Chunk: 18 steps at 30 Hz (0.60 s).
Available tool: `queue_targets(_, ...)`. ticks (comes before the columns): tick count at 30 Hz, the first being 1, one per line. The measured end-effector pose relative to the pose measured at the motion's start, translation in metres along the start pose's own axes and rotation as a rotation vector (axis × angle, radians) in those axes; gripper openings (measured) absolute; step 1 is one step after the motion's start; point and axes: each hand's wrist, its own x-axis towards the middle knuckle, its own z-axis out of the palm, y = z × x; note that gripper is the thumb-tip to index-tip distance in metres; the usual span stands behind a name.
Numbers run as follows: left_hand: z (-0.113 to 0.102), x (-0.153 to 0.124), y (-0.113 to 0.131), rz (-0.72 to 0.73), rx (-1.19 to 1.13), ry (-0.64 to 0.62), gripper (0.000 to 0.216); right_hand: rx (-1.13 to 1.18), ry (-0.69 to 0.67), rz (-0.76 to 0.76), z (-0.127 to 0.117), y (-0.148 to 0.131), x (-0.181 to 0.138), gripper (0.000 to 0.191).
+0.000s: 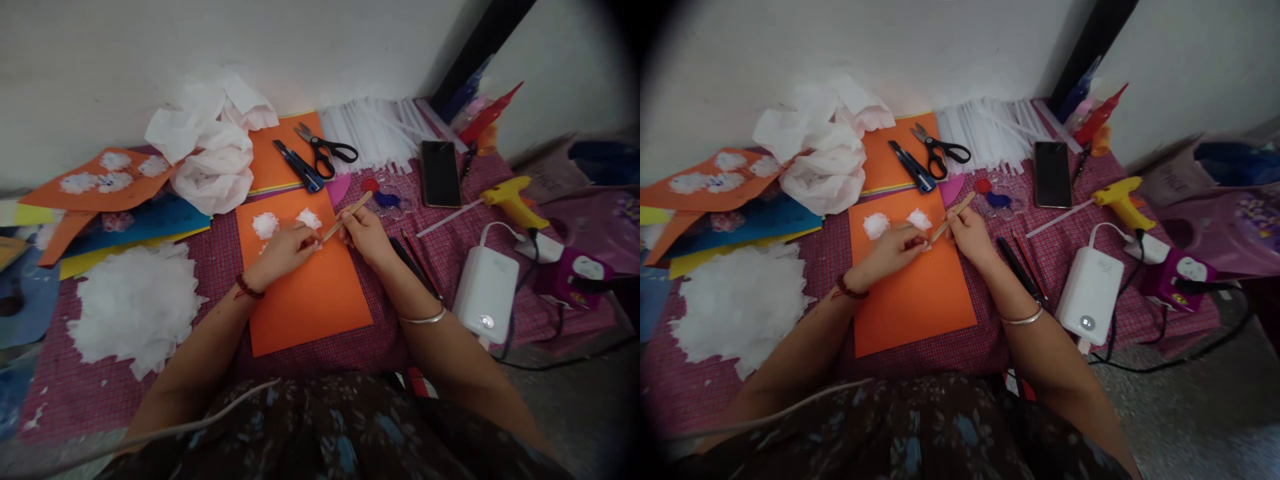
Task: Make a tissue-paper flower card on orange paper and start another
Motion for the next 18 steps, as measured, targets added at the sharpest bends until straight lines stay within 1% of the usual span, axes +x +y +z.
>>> queue_targets(3,0.0005,0.0008,0.0032,-0.019,0.011,0.008,0.013,0.005,0.015,-0.013,-0.0025,-0.0018,-0.0004,0.029)
queue_targets(8,0.0000,0.0016,0.0065,-0.040,0.029,0.006,0.014,0.020,0.100,-0.022,-0.0094,-0.0071,0.0002,0.027)
queue_targets(14,-0.0010,0.0016,0.0067,-0.040,0.028,-0.001,0.012,0.012,0.047,0.020,-0.0061,-0.0060,-0.0008,0.024)
queue_targets(18,-0.0016,0.0017,0.0083,-0.081,0.006,-0.012,0.009,0.011,0.031,0.020,-0.0029,-0.0026,-0.0018,0.028)
